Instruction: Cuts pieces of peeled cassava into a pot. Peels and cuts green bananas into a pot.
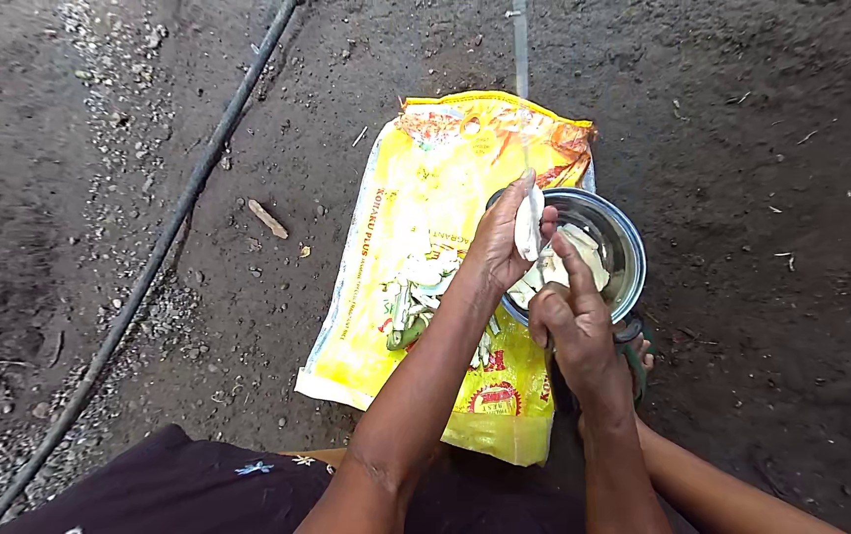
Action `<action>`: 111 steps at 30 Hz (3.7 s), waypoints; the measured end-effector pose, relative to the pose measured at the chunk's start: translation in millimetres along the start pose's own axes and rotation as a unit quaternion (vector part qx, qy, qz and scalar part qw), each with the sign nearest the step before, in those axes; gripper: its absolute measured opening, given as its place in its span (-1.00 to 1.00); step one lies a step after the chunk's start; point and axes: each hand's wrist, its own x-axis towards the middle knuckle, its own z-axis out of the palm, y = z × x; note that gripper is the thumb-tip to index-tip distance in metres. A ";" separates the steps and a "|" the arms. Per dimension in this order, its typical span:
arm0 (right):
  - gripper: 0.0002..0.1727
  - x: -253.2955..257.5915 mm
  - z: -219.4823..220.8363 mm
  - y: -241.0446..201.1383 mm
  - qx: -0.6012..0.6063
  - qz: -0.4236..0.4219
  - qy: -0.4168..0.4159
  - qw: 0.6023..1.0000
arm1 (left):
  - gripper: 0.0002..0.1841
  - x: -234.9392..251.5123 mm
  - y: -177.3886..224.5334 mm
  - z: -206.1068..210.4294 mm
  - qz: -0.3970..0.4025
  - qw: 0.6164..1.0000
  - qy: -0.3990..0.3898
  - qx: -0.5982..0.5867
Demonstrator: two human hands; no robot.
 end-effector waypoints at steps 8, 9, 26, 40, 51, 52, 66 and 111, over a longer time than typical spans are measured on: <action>-0.22 -1.3 12.1 -0.4 -0.087 -0.040 0.004 0.995 | -0.72 -3.7 6.1 -1.9 0.005 0.999 -0.007 -0.031; -0.23 -1.1 12.0 1.1 -0.082 -0.036 0.004 0.996 | -0.72 -5.9 7.5 0.0 0.000 1.000 -0.002 -0.025; -0.22 2.6 9.2 15.3 -0.050 -0.043 0.058 0.996 | -0.69 -19.3 0.9 15.7 0.032 0.998 -0.017 0.041; -0.35 3.6 -8.8 20.5 -0.049 0.000 0.092 0.995 | -0.49 -24.1 -20.2 14.8 0.048 0.995 -0.063 0.058; -0.31 14.3 -21.6 31.6 0.045 0.197 0.170 0.965 | -0.67 13.1 -24.0 -6.9 -0.008 0.996 0.087 -0.019; -0.33 15.4 -24.8 30.6 0.087 0.249 0.192 0.945 | -0.66 13.5 -23.6 -9.3 -0.016 0.996 0.087 -0.030; -0.48 6.1 -32.9 22.0 0.269 0.180 0.070 0.944 | -0.64 2.5 -16.9 -14.9 -0.069 0.986 -0.030 0.152; -0.27 2.1 24.1 26.4 -0.084 -0.028 0.042 0.995 | -0.73 5.4 10.9 -20.6 -0.022 0.999 -0.007 -0.029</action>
